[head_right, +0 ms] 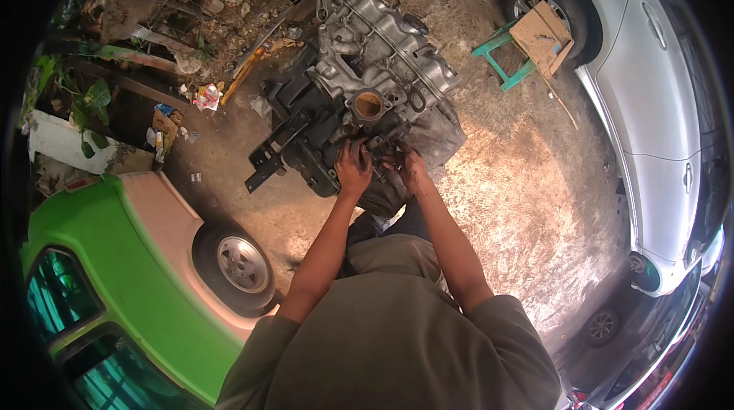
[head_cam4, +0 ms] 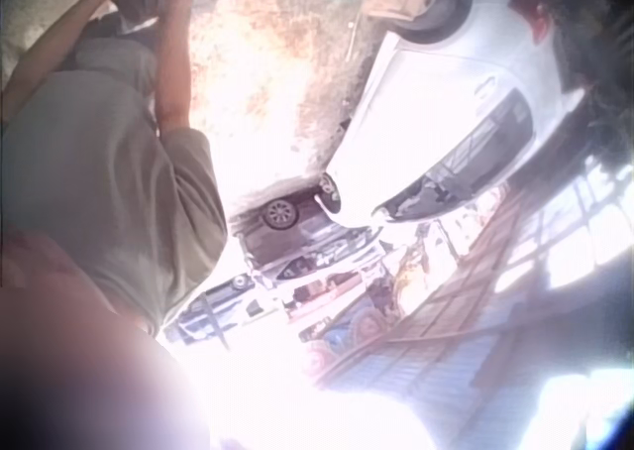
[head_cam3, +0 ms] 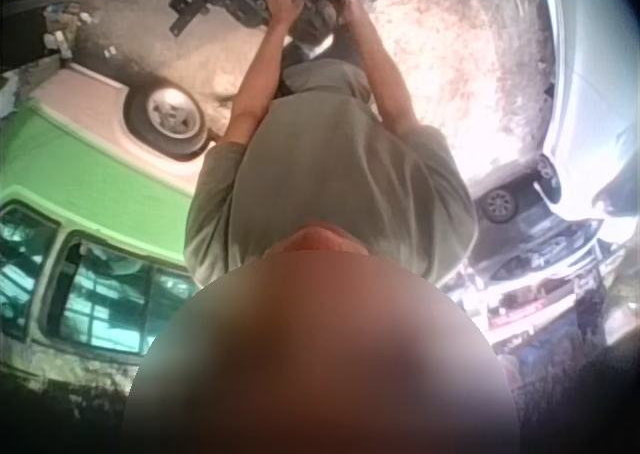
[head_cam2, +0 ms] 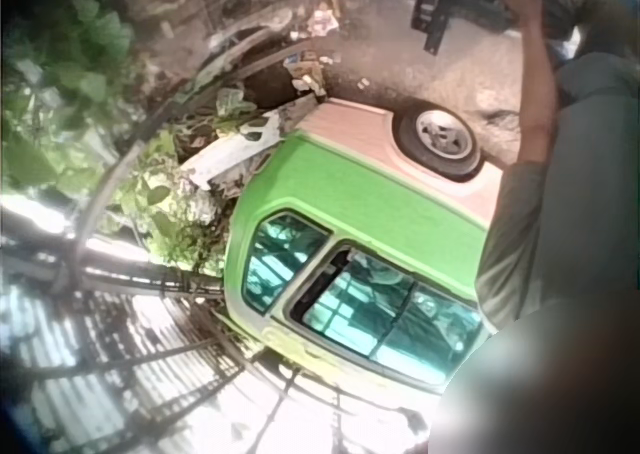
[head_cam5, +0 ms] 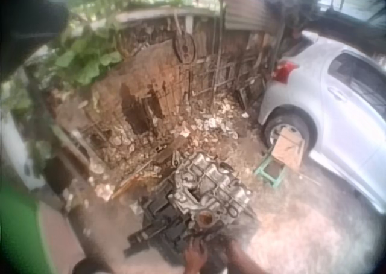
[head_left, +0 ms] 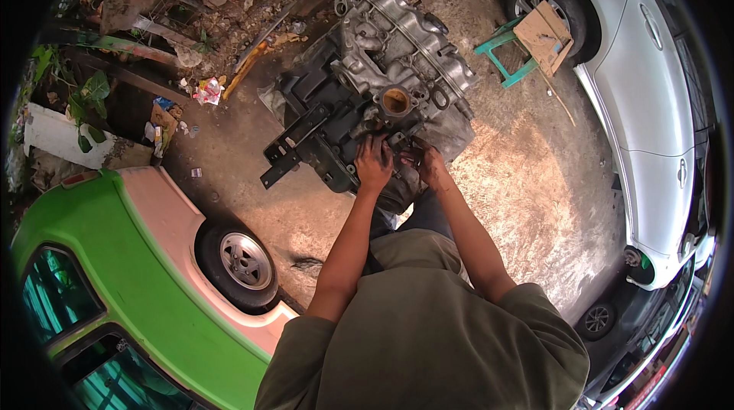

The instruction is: The person uses a wrench to tighten bolts on a car engine block resting on a cloth on the ground. They repeatedly adjust the wrench and reposition their hands to work on different bolt locations on the engine.

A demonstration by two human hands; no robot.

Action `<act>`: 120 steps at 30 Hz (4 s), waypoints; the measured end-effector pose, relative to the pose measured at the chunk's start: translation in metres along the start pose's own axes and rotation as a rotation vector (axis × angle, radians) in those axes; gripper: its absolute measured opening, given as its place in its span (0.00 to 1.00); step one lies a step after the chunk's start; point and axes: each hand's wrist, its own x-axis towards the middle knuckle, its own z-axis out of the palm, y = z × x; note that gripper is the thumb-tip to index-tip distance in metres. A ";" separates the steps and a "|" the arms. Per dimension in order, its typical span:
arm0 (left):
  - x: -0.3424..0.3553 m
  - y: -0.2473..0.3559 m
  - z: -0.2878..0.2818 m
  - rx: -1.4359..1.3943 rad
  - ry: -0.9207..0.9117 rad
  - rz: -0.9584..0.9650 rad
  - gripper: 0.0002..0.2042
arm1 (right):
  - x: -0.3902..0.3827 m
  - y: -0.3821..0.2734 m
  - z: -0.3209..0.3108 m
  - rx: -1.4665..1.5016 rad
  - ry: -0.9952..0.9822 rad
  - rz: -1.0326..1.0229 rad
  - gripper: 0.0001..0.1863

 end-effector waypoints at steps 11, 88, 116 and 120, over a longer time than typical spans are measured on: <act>-0.002 0.000 -0.001 0.026 0.004 0.012 0.11 | 0.003 0.024 0.032 0.126 0.431 -0.019 0.16; -0.003 -0.025 -0.007 0.085 -0.195 0.185 0.16 | 0.016 0.013 0.047 -0.298 0.468 0.614 0.40; -0.004 -0.023 -0.002 0.130 -0.142 0.180 0.13 | 0.061 0.036 0.002 -0.114 0.450 0.436 0.15; -0.001 -0.019 -0.004 0.148 -0.142 0.174 0.14 | 0.061 0.029 0.001 0.153 0.367 0.419 0.11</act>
